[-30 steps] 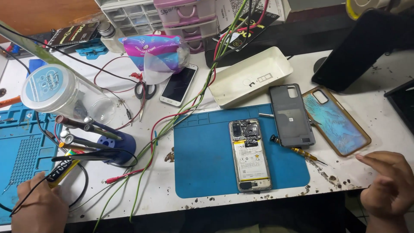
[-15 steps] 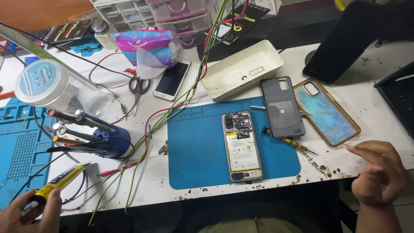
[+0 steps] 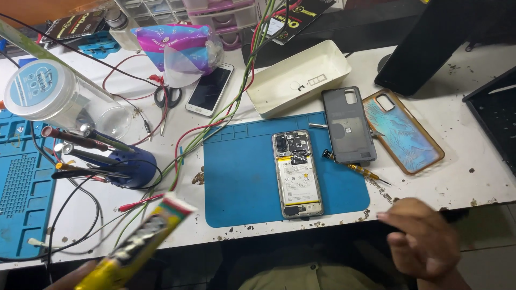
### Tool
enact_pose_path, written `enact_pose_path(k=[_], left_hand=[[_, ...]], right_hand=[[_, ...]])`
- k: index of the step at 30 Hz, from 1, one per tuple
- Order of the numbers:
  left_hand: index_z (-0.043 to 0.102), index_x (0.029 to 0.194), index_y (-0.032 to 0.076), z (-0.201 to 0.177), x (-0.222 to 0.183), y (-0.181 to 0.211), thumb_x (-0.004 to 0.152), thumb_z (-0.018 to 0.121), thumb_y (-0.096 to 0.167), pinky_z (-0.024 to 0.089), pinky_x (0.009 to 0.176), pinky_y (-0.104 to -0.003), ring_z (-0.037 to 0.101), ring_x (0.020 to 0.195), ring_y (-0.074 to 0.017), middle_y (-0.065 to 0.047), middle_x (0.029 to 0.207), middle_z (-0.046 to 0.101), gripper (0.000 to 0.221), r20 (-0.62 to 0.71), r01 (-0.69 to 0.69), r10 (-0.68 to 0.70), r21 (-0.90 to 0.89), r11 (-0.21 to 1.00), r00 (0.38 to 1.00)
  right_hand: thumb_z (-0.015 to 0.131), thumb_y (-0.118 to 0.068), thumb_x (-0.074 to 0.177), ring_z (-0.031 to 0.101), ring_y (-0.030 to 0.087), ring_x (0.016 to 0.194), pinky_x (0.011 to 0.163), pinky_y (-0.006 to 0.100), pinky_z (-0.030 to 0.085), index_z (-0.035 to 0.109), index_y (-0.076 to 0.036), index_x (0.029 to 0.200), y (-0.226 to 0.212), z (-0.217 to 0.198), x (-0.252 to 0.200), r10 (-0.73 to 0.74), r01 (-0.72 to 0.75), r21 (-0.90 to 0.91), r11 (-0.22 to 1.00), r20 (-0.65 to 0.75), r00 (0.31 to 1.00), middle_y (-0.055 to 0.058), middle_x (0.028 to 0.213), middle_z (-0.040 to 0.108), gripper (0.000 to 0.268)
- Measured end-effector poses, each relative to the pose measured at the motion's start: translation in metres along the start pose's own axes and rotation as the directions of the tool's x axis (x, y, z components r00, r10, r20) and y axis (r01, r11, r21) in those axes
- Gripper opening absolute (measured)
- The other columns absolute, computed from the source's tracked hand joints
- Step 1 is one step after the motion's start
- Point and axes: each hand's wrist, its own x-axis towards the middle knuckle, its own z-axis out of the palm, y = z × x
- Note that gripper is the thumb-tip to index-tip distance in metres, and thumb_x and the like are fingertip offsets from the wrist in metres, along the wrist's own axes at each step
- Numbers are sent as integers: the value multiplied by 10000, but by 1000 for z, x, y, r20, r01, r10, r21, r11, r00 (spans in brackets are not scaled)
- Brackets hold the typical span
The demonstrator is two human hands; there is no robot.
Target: Repairing a mobile phone by unscrewing internal components and applying adhesive to the frame for reassembly.
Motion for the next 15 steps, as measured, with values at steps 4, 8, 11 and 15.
enact_pose_path(k=[4,8,11,15], left_hand=[[589,1199,147,93,-36,57,646,974,178,759,933,-264,846,1115,-201,-177,1234,752,675,145,-166,233,-370,914,962],[617,1245,127,177,-36,81,885,852,63,661,987,-422,751,1161,-336,-208,1241,711,435,219,11,345,-857,515,912],[624,1071,68,204,-40,96,952,732,105,675,912,-381,795,1097,-334,-180,1169,758,164,381,107,297,-752,650,876],[659,1120,0,210,-21,95,942,780,91,708,854,-386,804,1047,-311,-227,1161,749,234,223,-255,503,-653,713,835]], right_hand=[[637,-483,969,681,113,709,558,222,593,699,-73,1203,-61,22,22,243,-452,375,809,488,839,62,885,761,476],[930,-367,830,740,304,1095,890,424,691,489,-2,1451,-53,25,0,387,-844,506,181,752,534,208,1245,678,844],[887,-365,993,627,213,804,661,333,522,438,-46,1483,-43,34,-9,231,-652,738,173,613,755,158,960,638,737],[893,-321,938,550,194,747,613,319,474,638,-54,1181,-37,35,-3,363,-584,779,228,488,794,133,933,597,442]])
